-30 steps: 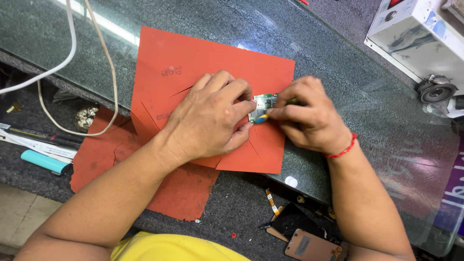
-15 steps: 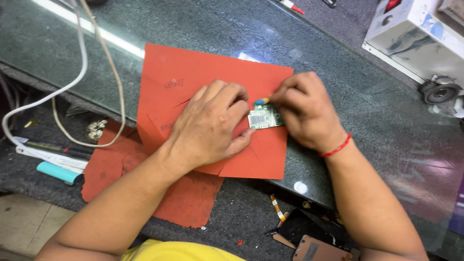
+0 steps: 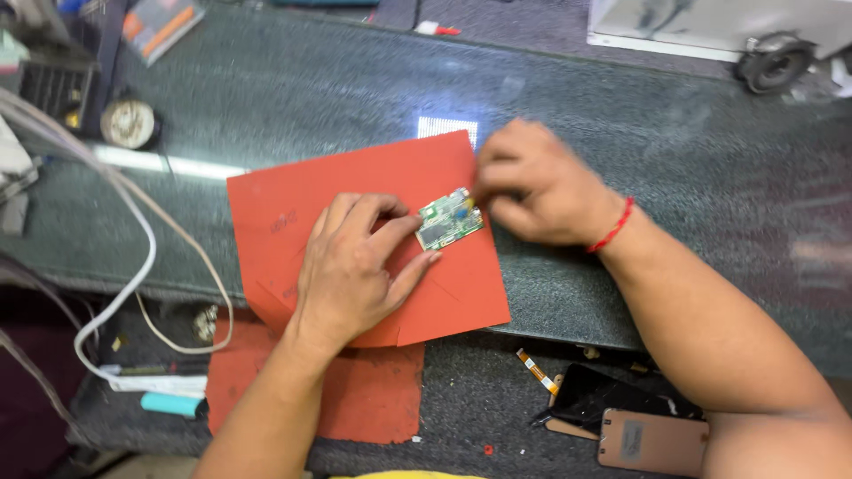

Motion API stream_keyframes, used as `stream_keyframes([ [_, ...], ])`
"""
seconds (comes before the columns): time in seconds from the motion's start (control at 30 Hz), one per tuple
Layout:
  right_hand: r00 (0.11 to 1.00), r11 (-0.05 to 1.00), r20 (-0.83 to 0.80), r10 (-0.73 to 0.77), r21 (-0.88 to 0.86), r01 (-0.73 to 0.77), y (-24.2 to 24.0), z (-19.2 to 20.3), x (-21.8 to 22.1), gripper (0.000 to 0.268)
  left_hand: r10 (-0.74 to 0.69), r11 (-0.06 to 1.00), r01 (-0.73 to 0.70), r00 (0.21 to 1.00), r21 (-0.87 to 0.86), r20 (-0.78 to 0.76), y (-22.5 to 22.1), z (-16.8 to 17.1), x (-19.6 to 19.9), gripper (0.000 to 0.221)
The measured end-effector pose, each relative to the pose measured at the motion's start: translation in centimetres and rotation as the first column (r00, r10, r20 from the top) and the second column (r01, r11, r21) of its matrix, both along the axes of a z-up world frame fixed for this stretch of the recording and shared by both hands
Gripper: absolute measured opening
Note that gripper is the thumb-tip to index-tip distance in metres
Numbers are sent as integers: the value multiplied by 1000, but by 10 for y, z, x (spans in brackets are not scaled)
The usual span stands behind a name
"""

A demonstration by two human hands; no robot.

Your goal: The person cleans a circuit board with a brush on a red mat. The person turns the board over and brushes different sections of the component.

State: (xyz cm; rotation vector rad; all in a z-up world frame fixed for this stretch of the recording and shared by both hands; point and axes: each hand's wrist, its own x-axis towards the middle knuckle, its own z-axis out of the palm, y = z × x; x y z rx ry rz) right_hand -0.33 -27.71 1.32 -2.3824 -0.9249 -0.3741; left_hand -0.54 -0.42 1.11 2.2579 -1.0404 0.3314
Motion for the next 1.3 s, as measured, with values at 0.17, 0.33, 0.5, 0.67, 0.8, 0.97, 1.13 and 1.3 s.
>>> stream_keyframes([
  [0.17, 1000, 1000, 10, -11, 15, 11, 4, -1, 1, 12, -12, 999, 12, 1000, 38, 6, -4, 3, 0, 36],
  [0.33, 997, 997, 52, 65, 28, -66, 23, -11, -5, 16, 3, 1000, -3, 1000, 20, 12, -6, 1, 1, 37],
  [0.5, 996, 999, 80, -35, 42, 31, 16, -5, 2, 17, -2, 1000, 2, 1000, 11, 11, -4, 3, 0, 40],
  [0.67, 999, 999, 46, 23, 48, -25, 31, -6, -2, 13, 12, 1000, -12, 1000, 26, 16, -2, 1, -2, 42],
  [0.8, 991, 999, 123, 49, -9, -48, 34, -6, -4, 13, -2, 1000, 2, 1000, 16, 17, -5, 2, 1, 44],
  [0.97, 995, 999, 96, 37, 0, -37, 30, -9, -1, 17, 8, 1000, -8, 1000, 4, 25, -1, -3, -1, 44],
  [1.13, 998, 1000, 66, -12, 29, 10, 23, -8, -1, 15, -3, 1000, 3, 1000, -14, 15, -3, 0, -2, 45],
  [1.3, 993, 993, 10, 117, 19, -117, 27, -11, -11, 11, 17, 999, -18, 999, 27, 28, -4, 1, -2, 41],
])
